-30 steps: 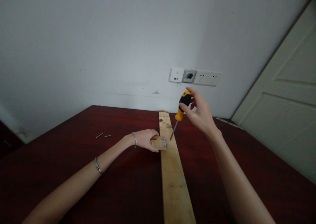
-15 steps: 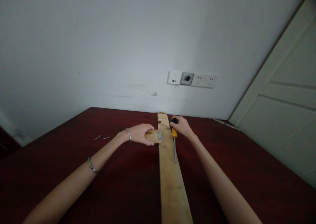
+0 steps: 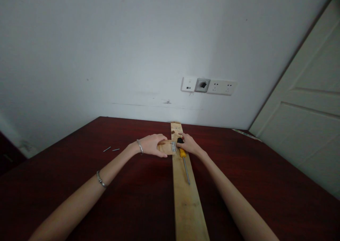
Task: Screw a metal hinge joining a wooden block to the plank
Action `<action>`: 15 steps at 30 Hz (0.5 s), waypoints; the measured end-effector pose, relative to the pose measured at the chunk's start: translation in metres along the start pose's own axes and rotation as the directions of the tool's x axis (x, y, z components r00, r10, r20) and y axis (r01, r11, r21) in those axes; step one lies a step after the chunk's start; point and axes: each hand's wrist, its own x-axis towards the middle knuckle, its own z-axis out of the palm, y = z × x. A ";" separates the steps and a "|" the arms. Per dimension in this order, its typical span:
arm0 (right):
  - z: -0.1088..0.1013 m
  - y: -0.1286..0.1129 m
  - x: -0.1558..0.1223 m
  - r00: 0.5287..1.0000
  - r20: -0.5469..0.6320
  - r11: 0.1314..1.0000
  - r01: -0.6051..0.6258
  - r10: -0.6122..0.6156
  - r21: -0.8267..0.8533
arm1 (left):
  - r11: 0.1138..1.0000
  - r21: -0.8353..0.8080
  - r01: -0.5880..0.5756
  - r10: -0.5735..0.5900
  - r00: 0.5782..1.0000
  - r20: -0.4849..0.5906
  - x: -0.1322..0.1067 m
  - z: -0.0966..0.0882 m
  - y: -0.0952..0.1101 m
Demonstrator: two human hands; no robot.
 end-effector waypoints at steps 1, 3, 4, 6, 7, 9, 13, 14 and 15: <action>-0.001 0.000 0.000 1.000 0.009 1.000 -0.005 0.005 0.004 | 1.000 0.002 0.001 -0.002 1.000 0.003 0.000 0.000 0.000; -0.003 0.001 0.000 1.000 0.027 1.000 -0.015 0.014 0.013 | 1.000 0.003 0.003 -0.003 1.000 0.009 0.000 0.001 0.000; -0.005 0.002 0.000 0.999 0.034 1.000 -0.021 0.020 0.018 | 1.000 0.003 0.003 -0.003 1.000 0.010 0.000 0.001 -0.001; -0.008 0.003 0.000 0.998 0.050 0.999 -0.034 0.033 0.028 | 1.000 0.003 -0.001 0.001 1.000 0.013 0.001 0.001 -0.001; -0.010 0.003 0.001 0.997 0.060 0.999 -0.039 0.037 0.035 | 1.000 0.005 -0.002 0.002 1.000 0.015 0.001 0.001 -0.001; -0.012 0.005 0.002 0.996 0.080 0.998 -0.047 0.043 0.049 | 1.000 0.012 -0.005 0.004 1.000 0.019 0.001 0.001 -0.001; -0.013 0.007 0.003 0.995 0.086 0.996 -0.059 0.053 0.067 | 1.000 0.026 0.003 -0.004 1.000 0.025 0.001 0.002 0.000; -0.014 0.007 0.003 0.996 0.077 0.996 -0.057 0.052 0.069 | 1.000 0.025 0.005 -0.006 1.000 0.026 0.001 0.002 0.000; -0.015 0.006 0.003 0.997 0.062 0.996 -0.050 0.045 0.071 | 1.000 0.022 0.006 -0.006 1.000 0.027 0.001 0.002 0.000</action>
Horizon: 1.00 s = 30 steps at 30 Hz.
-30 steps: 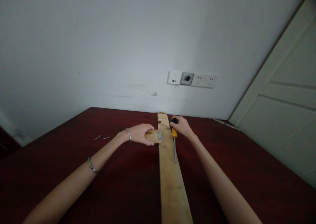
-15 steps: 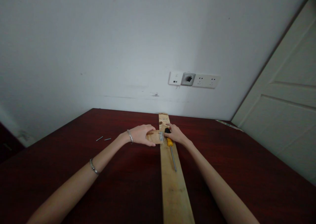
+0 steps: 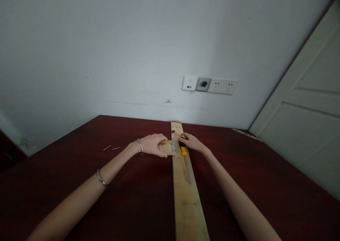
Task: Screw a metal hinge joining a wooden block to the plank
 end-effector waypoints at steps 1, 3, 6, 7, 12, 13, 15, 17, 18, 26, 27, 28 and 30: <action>-0.003 -0.001 0.000 1.000 -0.017 1.000 0.017 -0.017 0.002 | 1.000 -0.005 -0.001 0.001 1.000 0.001 0.000 0.000 0.000; -0.010 -0.007 -0.001 0.996 -0.048 0.997 0.079 -0.078 0.011 | 1.000 -0.014 -0.007 0.007 1.000 -0.001 0.000 0.001 0.000; -0.024 -0.021 -0.005 0.977 -0.029 0.975 0.214 -0.213 0.051 | 1.000 -0.012 -0.011 0.011 1.000 -0.005 0.000 0.002 -0.001; -0.028 -0.026 -0.006 0.968 -0.007 0.966 0.251 -0.251 0.069 | 1.000 -0.007 -0.010 0.010 1.000 -0.003 0.001 0.003 -0.001; -0.033 -0.048 -0.014 0.918 0.096 0.921 0.372 -0.384 0.117 | 1.000 0.008 -0.009 0.009 1.000 0.012 0.001 0.005 -0.001; -0.033 -0.050 -0.015 0.909 0.111 0.914 0.390 -0.401 0.109 | 1.000 0.005 -0.012 0.012 1.000 0.009 0.001 0.005 0.000; -0.032 -0.054 -0.017 0.900 0.132 0.909 0.408 -0.415 0.082 | 1.000 0.001 -0.015 0.015 1.000 0.003 0.001 0.005 0.000; -0.031 -0.056 -0.018 0.902 0.139 0.913 0.404 -0.409 0.061 | 1.000 0.002 -0.013 0.013 1.000 -0.001 0.001 0.004 0.000; -0.031 -0.056 -0.018 0.902 0.141 0.913 0.403 -0.407 0.056 | 1.000 0.003 -0.012 0.012 1.000 -0.002 0.001 0.004 0.000; -0.028 -0.060 -0.019 0.900 0.126 0.909 0.414 -0.417 0.050 | 0.999 -0.013 -0.034 0.033 0.999 -0.036 0.001 0.003 0.000; -0.028 -0.060 -0.019 0.900 0.125 0.909 0.414 -0.417 0.050 | 0.999 -0.012 -0.036 0.035 0.999 -0.037 0.002 0.003 0.000; -0.027 -0.061 -0.019 0.900 0.124 0.909 0.415 -0.418 0.049 | 0.999 -0.010 -0.037 0.036 0.999 -0.039 0.002 0.003 0.000; -0.027 -0.061 -0.019 0.901 0.120 0.909 0.415 -0.418 0.048 | 0.999 -0.008 -0.040 0.040 0.998 -0.045 0.002 0.003 0.000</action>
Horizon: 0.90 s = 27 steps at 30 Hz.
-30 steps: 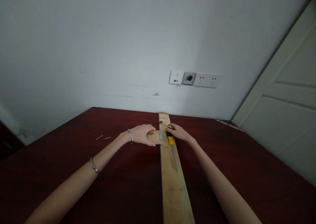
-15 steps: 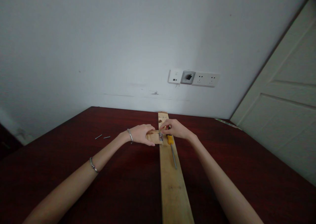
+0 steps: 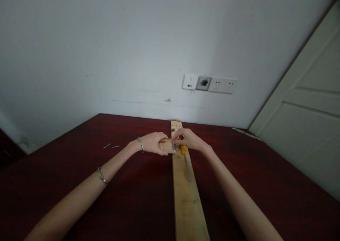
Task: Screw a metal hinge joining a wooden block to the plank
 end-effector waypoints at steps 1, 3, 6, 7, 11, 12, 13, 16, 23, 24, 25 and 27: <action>0.000 0.000 0.000 1.000 -0.003 1.000 -0.001 0.001 0.000 | 1.000 0.000 -0.004 0.004 1.000 -0.002 0.000 0.000 0.000; 0.000 0.000 0.000 1.000 -0.007 1.000 -0.001 0.001 0.002 | 1.000 0.002 -0.009 0.009 1.000 -0.002 0.000 0.000 0.000; 0.001 0.002 0.000 1.000 -0.010 1.000 0.001 -0.001 0.007 | 1.000 0.005 -0.007 0.007 1.000 -0.003 0.000 0.000 -0.001; 0.001 0.002 0.000 1.000 -0.011 1.000 0.002 -0.002 0.009 | 1.000 0.006 -0.004 0.004 1.000 -0.005 0.000 0.000 -0.001; 0.002 0.004 0.000 1.000 -0.011 1.000 0.010 -0.009 0.022 | 1.000 0.004 0.000 0.000 1.000 -0.002 0.000 0.000 -0.001; 0.002 0.004 0.001 1.000 -0.011 1.000 0.012 -0.011 0.027 | 1.000 0.002 -0.001 0.001 1.000 0.002 0.000 0.000 -0.001; 0.002 0.004 0.001 1.000 -0.011 0.999 0.013 -0.013 0.031 | 1.000 0.000 -0.001 0.001 1.000 0.005 0.000 0.000 -0.001; 0.002 0.004 0.000 1.000 -0.009 0.999 0.012 -0.011 0.046 | 1.000 -0.007 -0.005 0.005 1.000 0.003 0.000 0.000 -0.001; 0.002 0.003 0.000 1.000 -0.006 0.998 0.004 -0.004 0.059 | 1.000 0.000 -0.009 0.009 1.000 -0.010 0.000 0.001 -0.002; 0.002 0.004 0.000 1.000 -0.007 0.998 0.004 -0.004 0.058 | 1.000 -0.003 -0.013 0.013 1.000 -0.012 0.000 0.001 -0.002; 0.002 0.004 0.000 1.000 -0.008 0.998 0.005 -0.004 0.056 | 1.000 -0.007 -0.017 0.017 1.000 -0.013 0.000 0.001 -0.002; 0.001 0.005 0.000 1.000 -0.006 0.999 0.011 -0.011 0.051 | 1.000 -0.011 -0.022 0.022 1.000 -0.014 0.000 0.001 -0.002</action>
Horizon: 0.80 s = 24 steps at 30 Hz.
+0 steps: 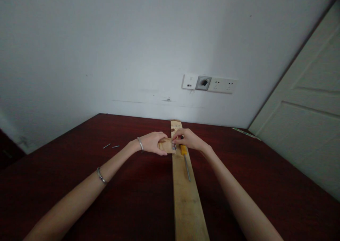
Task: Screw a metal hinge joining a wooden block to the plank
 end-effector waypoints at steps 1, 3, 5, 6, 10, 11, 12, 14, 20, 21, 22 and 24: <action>0.000 0.000 0.000 1.000 0.002 1.000 0.005 -0.005 -0.003 | 1.000 -0.001 0.000 0.000 1.000 -0.002 0.000 0.000 0.000; 0.000 0.000 0.000 1.000 0.006 1.000 0.017 -0.017 -0.010 | 1.000 -0.005 0.000 0.000 1.000 -0.009 0.000 0.000 0.000; -0.001 -0.002 0.001 1.000 0.009 1.000 0.026 -0.026 -0.018 | 1.000 -0.011 -0.003 0.003 1.000 -0.015 -0.001 0.001 -0.001; 0.000 -0.003 0.001 1.000 0.010 0.999 0.029 -0.029 -0.021 | 1.000 -0.014 -0.004 0.004 1.000 -0.017 -0.001 0.001 -0.001; 0.000 -0.006 0.001 0.999 0.007 0.999 0.039 -0.039 -0.036 | 1.000 -0.023 -0.001 0.000 1.000 -0.017 0.000 0.001 -0.001; 0.000 -0.006 0.000 0.999 0.005 0.998 0.040 -0.040 -0.040 | 1.000 -0.023 0.003 -0.003 1.000 -0.017 0.000 0.000 -0.001; 0.000 -0.006 0.000 0.999 0.003 0.998 0.040 -0.040 -0.044 | 1.000 -0.023 0.006 -0.006 1.000 -0.017 0.000 0.000 -0.001; 0.000 -0.006 0.000 0.999 -0.001 0.998 0.039 -0.039 -0.054 | 1.000 -0.026 0.007 -0.007 1.000 -0.013 0.000 0.000 -0.001; 0.001 -0.003 0.000 1.000 0.007 0.997 0.019 -0.018 -0.069 | 1.000 -0.019 0.014 -0.014 1.000 0.008 0.000 -0.001 0.001; 0.002 -0.003 0.000 1.000 0.008 0.998 0.015 -0.014 -0.069 | 1.000 -0.013 0.018 -0.018 1.000 0.013 0.000 -0.001 0.001; 0.002 -0.003 0.000 1.000 0.007 0.998 0.011 -0.011 -0.067 | 1.000 -0.009 0.019 -0.019 1.000 0.017 0.000 -0.001 0.001; 0.002 -0.002 0.000 1.000 0.007 0.998 0.008 -0.008 -0.062 | 1.000 -0.003 0.016 -0.016 0.999 0.028 0.001 -0.001 0.002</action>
